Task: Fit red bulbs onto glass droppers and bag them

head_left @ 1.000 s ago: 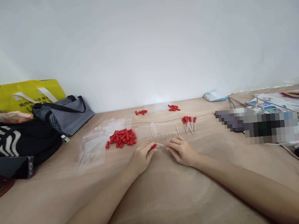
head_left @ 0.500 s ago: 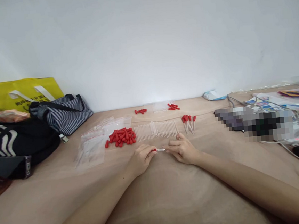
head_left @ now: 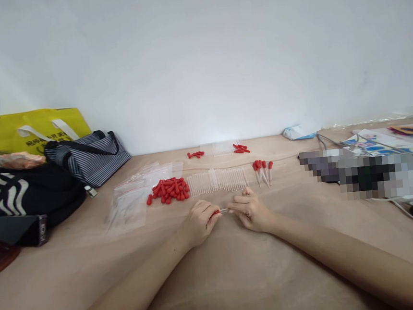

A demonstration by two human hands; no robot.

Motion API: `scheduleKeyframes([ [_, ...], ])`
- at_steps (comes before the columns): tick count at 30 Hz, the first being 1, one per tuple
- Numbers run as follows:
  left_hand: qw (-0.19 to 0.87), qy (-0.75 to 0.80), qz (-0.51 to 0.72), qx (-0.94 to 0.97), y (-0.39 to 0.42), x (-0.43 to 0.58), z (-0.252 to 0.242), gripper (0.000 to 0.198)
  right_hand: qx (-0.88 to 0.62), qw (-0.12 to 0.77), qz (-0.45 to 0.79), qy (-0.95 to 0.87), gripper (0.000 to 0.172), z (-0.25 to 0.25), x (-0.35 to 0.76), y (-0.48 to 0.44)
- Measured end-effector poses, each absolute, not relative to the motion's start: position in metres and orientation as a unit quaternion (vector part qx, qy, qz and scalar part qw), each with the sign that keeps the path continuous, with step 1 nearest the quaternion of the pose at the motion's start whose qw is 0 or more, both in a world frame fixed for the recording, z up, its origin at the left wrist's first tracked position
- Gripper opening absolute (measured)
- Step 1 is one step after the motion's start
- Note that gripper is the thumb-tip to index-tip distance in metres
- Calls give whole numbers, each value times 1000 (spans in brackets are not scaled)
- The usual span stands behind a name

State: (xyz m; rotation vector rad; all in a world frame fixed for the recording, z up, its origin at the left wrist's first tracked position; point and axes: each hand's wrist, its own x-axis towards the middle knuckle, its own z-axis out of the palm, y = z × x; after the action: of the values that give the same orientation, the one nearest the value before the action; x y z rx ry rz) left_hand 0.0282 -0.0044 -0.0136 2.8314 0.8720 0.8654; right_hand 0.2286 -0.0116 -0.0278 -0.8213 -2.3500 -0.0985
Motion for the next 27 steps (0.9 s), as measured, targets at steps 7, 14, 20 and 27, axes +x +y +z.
scheduleKeyframes([
  [7, 35, 279, 274, 920, -4, 28, -14, 23, -303, 326, -2, -895, 25, -30, 224, -9],
  [14, 48, 297, 290, 908, 2, 27, -16, 20, -322, 289, -18, -901, 24, -22, 225, -9],
  [20, 68, 344, 292, 890, 4, 22, -15, 20, -351, 225, -126, -900, 23, -15, 236, -6],
  [27, 79, 410, 292, 860, 3, 18, -15, 50, -558, 395, -67, -727, 27, -20, 280, 28],
])
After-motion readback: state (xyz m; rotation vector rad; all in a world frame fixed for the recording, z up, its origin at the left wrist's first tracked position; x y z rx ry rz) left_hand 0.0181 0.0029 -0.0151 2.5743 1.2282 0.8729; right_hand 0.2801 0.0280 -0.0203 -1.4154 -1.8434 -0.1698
